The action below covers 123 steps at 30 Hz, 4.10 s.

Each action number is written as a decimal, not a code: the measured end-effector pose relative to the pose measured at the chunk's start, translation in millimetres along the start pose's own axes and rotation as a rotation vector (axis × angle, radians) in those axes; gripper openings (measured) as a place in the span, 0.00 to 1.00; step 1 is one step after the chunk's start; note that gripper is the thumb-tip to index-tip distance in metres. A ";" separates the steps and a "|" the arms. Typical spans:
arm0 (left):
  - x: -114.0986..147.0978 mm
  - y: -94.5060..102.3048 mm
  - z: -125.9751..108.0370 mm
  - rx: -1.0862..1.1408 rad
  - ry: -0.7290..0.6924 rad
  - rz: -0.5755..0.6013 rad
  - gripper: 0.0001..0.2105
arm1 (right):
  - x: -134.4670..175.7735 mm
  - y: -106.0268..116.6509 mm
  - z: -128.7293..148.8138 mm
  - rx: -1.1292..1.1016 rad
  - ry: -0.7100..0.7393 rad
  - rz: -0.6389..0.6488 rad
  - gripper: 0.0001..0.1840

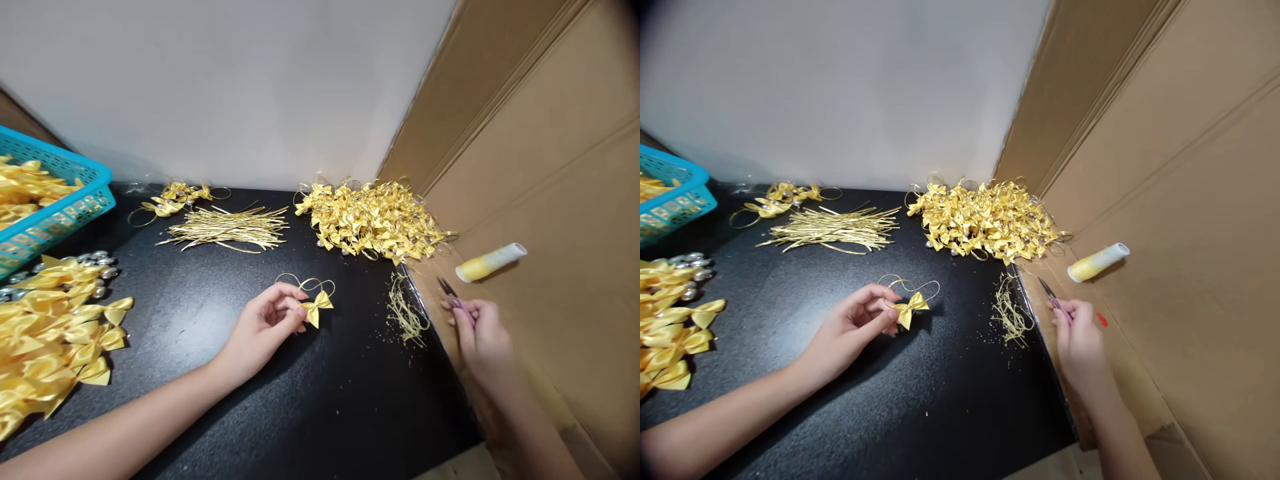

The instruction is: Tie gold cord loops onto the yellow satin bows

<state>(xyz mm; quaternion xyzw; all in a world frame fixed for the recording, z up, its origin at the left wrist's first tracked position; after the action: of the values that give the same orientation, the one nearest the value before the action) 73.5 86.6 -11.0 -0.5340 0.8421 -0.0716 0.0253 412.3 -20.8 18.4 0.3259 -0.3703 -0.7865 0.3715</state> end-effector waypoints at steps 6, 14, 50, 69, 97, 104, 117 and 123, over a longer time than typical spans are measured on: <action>6.2 -2.4 -11.7 -0.202 -0.153 0.019 0.05 | 54.4 -38.2 122.4 -0.216 0.216 0.341 0.13; 11.9 -6.8 -17.6 -0.363 -0.280 0.042 0.03 | 74.9 -68.3 163.7 -0.152 0.381 0.293 0.10; 13.4 -9.4 -18.2 -0.499 -0.334 0.096 0.05 | 62.5 -54.0 147.6 -0.073 0.325 0.198 0.13; 1.6 -6.9 3.0 0.115 -0.028 0.119 0.06 | 8.7 4.2 13.6 0.416 0.104 -0.198 0.22; 1.6 10.2 -2.9 -0.060 -0.073 -0.037 0.10 | 40.9 -123.9 181.7 -0.729 0.227 0.577 0.18; 1.2 5.8 -3.2 0.014 -0.040 0.033 0.08 | 43.3 -120.5 187.4 -0.774 0.274 0.653 0.15; 6.8 11.1 -8.0 -0.307 -0.165 -0.032 0.07 | 42.3 -128.0 176.8 -0.884 0.086 0.609 0.07; 8.0 7.7 -14.8 -0.396 -0.236 0.005 0.06 | 44.7 -124.4 181.5 -0.825 0.152 0.638 0.05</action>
<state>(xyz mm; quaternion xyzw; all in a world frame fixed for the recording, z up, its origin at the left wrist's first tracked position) 61.4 84.0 2.8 -0.5310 0.8323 0.1579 0.0186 203.7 60.0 -1.6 0.0797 -0.0828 -0.6890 0.7155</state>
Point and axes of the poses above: each hand's wrist, its own x-axis away from the middle knuckle, its own y-axis out of the back of the hand, z = x × y, the point moved 7 cm from there along -x, towards the middle knuckle, and after that the axes turned 3 degrees about -y, right-handed, at the moved point
